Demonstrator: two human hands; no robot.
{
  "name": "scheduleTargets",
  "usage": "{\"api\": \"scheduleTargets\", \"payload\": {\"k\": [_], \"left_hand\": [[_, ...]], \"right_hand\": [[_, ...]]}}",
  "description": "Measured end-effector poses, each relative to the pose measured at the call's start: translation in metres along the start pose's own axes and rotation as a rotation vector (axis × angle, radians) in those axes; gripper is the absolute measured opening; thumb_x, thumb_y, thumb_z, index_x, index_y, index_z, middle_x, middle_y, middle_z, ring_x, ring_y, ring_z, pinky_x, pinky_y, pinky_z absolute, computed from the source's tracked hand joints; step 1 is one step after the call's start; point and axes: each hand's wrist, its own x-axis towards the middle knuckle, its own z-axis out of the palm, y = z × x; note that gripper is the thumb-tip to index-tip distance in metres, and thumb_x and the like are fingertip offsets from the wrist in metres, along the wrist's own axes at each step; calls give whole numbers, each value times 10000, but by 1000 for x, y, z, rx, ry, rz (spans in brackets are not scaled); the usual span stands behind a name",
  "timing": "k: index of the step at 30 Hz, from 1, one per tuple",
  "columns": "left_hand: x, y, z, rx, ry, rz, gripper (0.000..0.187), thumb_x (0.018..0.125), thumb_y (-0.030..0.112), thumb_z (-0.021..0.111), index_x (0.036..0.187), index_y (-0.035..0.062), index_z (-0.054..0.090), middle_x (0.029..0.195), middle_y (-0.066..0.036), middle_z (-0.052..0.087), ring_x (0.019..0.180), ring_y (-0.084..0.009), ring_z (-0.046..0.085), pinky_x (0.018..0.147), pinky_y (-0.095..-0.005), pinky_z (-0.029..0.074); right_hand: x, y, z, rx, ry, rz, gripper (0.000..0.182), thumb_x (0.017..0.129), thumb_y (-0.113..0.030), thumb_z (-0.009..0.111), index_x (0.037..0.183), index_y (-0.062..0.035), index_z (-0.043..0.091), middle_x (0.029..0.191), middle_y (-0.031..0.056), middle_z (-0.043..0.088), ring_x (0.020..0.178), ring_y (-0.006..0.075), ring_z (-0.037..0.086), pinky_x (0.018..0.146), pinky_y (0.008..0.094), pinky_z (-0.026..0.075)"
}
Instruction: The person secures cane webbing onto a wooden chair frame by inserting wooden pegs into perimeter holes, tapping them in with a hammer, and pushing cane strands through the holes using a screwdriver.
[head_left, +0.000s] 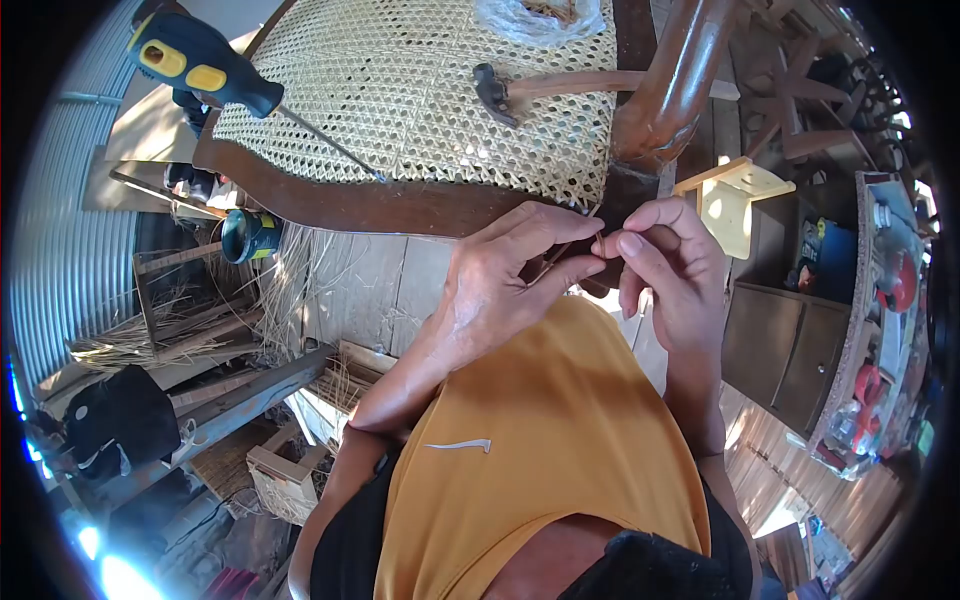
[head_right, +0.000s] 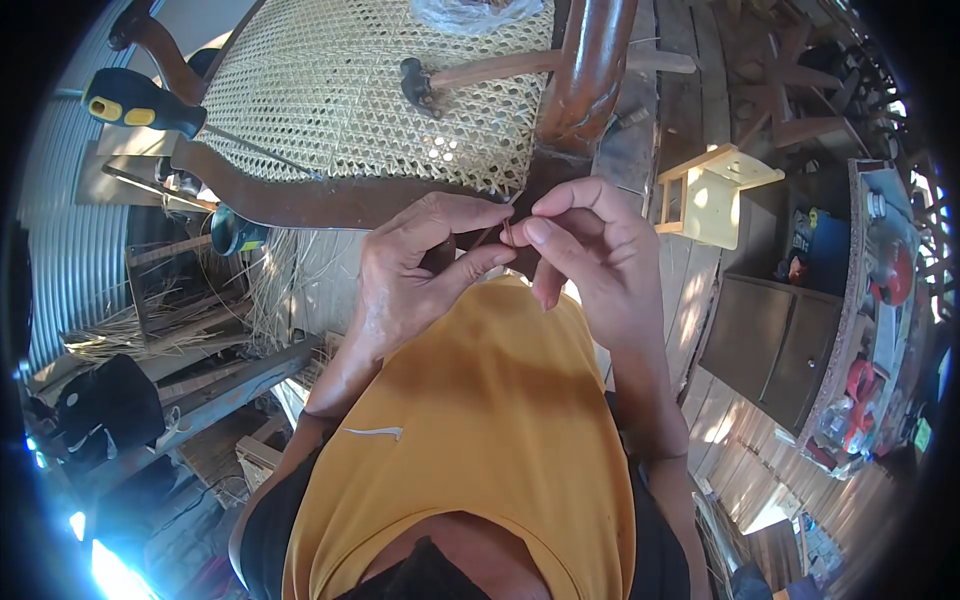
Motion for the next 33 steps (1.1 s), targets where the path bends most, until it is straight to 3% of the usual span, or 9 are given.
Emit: {"api": "scheduleTargets", "payload": {"k": [3,8,13,17,21,23,26,29,33], "left_hand": [[-9,10,-12,45,8,-79,330,813,48,821,1131,66,735,1045,-34,730,619,-1,508,489,-194,367],[-36,16,-48,43,-6,-312,345,819,-28,766,1151,41,706,908,5,737,546,30,371,467,-194,277],[-68,-29,-62,227,-62,-400,330,823,-18,741,1139,70,709,828,-18,737,499,-31,422,462,-243,351],[-86,-70,-52,353,-67,-434,229,888,46,670,1112,64,708,881,-127,739,682,-280,709,622,-367,540],[-110,-118,-38,433,118,-560,237,889,185,727,1095,68,712,820,-141,725,745,-308,720,677,-380,555],[-110,-121,-38,460,155,-623,259,895,220,722,1105,67,705,803,-139,720,744,-313,714,692,-379,559],[-123,-148,-44,533,238,-528,241,866,148,725,1104,109,724,958,-97,744,850,-289,732,779,-370,574],[-115,-156,-53,571,233,-542,220,868,82,669,1078,101,733,1017,-111,734,889,-301,724,796,-377,574],[-103,-163,-70,528,163,-428,174,891,92,651,1038,86,745,1029,-119,736,864,-304,717,780,-377,567]], "right_hand": [[5,-14,3,-227,165,-238,168,953,-28,653,1110,1,604,893,119,705,593,87,592,491,194,434],[52,-55,-38,-61,610,-743,221,949,-57,656,1158,12,640,886,76,680,676,60,565,580,207,447],[149,-85,-70,-666,118,-489,269,947,-69,624,1192,42,644,997,84,693,905,121,634,796,267,508],[213,-79,-57,-1051,-160,-391,271,979,-174,622,1196,-29,693,1029,37,698,902,86,597,732,213,460],[219,-79,-76,-167,476,-838,226,977,-182,639,1091,5,695,926,58,675,755,81,570,661,257,477],[167,-98,-30,-317,740,-1034,226,931,-15,627,1154,21,643,971,120,728,875,136,683,753,230,532],[116,-92,7,-487,333,-1164,129,953,-40,630,1065,17,659,909,119,709,798,134,673,680,251,528],[105,-79,50,-1218,22,-869,184,951,-64,640,1107,35,648,936,168,692,857,234,686,753,365,549],[155,-46,47,-1686,3,-929,98,909,-45,579,906,37,632,958,216,686,989,372,660,850,455,548]]}}
